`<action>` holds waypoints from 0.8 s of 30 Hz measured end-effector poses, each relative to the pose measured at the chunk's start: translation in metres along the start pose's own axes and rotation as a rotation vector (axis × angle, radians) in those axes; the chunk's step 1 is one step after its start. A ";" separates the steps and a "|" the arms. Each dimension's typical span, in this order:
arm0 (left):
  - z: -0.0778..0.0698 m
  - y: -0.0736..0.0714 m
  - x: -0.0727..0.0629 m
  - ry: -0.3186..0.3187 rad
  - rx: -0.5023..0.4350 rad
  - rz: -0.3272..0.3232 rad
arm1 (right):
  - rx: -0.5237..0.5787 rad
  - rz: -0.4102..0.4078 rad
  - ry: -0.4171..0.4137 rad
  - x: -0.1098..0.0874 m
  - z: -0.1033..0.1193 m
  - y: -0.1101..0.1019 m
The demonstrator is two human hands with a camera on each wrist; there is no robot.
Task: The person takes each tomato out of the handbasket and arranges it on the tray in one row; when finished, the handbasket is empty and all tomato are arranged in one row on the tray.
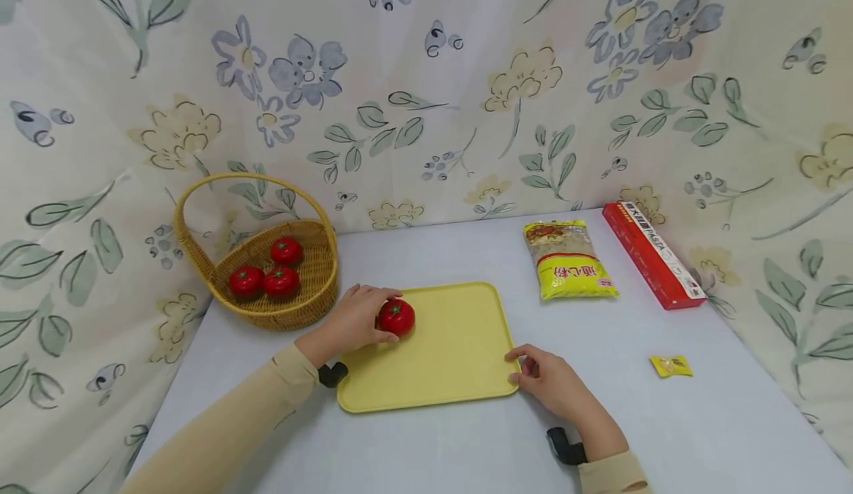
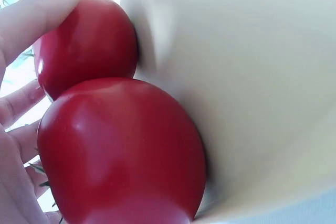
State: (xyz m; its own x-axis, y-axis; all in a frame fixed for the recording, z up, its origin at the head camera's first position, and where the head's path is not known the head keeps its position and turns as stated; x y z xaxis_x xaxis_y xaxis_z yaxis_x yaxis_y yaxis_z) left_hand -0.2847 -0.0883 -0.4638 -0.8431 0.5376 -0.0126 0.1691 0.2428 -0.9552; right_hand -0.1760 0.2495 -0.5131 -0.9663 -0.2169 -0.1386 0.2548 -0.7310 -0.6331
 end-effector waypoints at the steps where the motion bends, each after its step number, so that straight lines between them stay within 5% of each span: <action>1: 0.000 -0.001 -0.001 0.006 -0.001 -0.004 | 0.001 0.000 0.002 0.000 0.000 0.000; 5: 0.000 -0.015 -0.005 0.011 -0.059 -0.047 | 0.000 0.002 -0.002 -0.001 0.000 0.000; 9: 0.006 -0.045 -0.012 -0.029 -0.199 -0.131 | 0.002 0.001 -0.008 -0.001 0.001 -0.001; 16: 0.045 -0.109 -0.028 -0.063 -0.410 -0.347 | -0.005 -0.004 -0.005 0.000 0.001 -0.001; 24: 0.117 -0.144 -0.032 -0.172 -0.499 -0.264 | -0.004 0.000 -0.011 -0.001 0.001 -0.001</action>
State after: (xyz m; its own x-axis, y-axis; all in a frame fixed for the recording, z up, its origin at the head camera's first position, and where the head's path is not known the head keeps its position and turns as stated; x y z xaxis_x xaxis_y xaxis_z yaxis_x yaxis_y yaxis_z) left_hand -0.3415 -0.2348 -0.3599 -0.9530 0.2788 0.1187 0.1272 0.7237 -0.6783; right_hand -0.1757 0.2499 -0.5112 -0.9658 -0.2243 -0.1304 0.2550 -0.7284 -0.6359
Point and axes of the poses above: each hand's wrist, its own x-axis towards the middle knuckle, its own y-axis out of the palm, z = x × y, the point moved 4 cm from there along x, towards the middle knuckle
